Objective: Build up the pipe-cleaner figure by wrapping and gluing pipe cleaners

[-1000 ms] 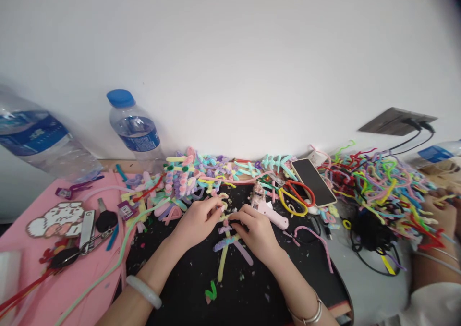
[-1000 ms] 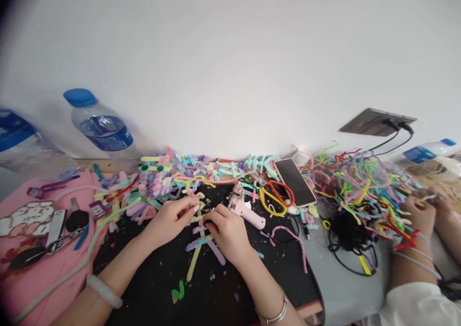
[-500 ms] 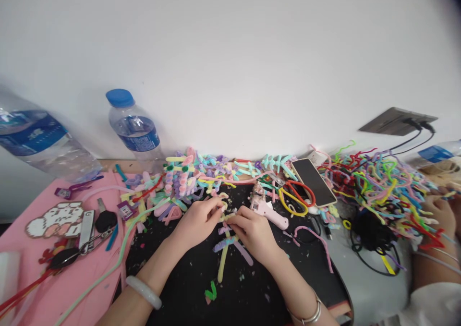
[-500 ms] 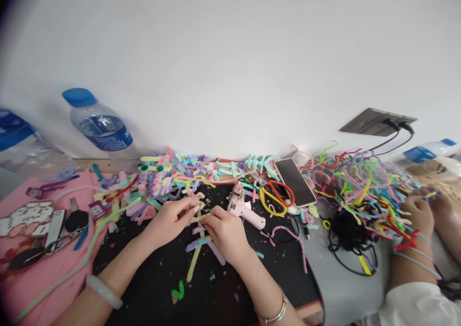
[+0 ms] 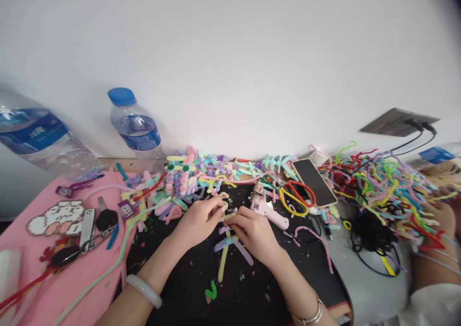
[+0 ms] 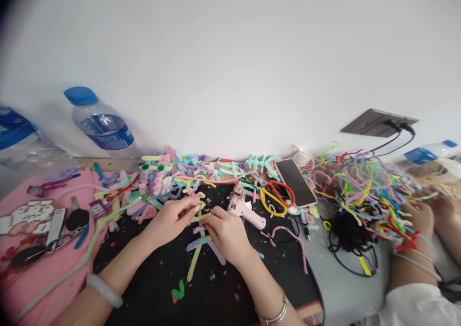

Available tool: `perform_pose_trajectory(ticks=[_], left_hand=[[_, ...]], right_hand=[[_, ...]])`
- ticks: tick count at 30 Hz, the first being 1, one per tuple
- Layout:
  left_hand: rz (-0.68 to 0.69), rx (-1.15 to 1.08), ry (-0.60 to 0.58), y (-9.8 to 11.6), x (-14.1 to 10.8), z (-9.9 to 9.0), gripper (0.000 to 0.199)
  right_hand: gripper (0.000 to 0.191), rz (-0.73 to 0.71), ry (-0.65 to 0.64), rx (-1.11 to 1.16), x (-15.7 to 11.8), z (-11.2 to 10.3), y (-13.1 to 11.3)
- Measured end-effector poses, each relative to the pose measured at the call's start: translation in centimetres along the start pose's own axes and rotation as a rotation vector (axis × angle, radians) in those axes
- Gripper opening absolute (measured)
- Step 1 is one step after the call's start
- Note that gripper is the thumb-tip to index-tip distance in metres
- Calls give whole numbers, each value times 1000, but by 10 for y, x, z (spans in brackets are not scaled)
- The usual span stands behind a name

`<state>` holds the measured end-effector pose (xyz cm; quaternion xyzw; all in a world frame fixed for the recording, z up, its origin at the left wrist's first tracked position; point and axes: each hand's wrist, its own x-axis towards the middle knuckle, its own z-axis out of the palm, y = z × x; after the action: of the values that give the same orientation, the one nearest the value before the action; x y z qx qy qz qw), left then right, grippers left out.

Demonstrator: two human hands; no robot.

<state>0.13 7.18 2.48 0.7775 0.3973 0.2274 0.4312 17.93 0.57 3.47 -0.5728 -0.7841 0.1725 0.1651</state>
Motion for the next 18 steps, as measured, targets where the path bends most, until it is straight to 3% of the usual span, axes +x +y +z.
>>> perform_pose_trajectory(ticks=[18], left_hand=[[11,28,4,0,0,1,12]], right_hand=[[20,-20,8,39,1,3,-2]])
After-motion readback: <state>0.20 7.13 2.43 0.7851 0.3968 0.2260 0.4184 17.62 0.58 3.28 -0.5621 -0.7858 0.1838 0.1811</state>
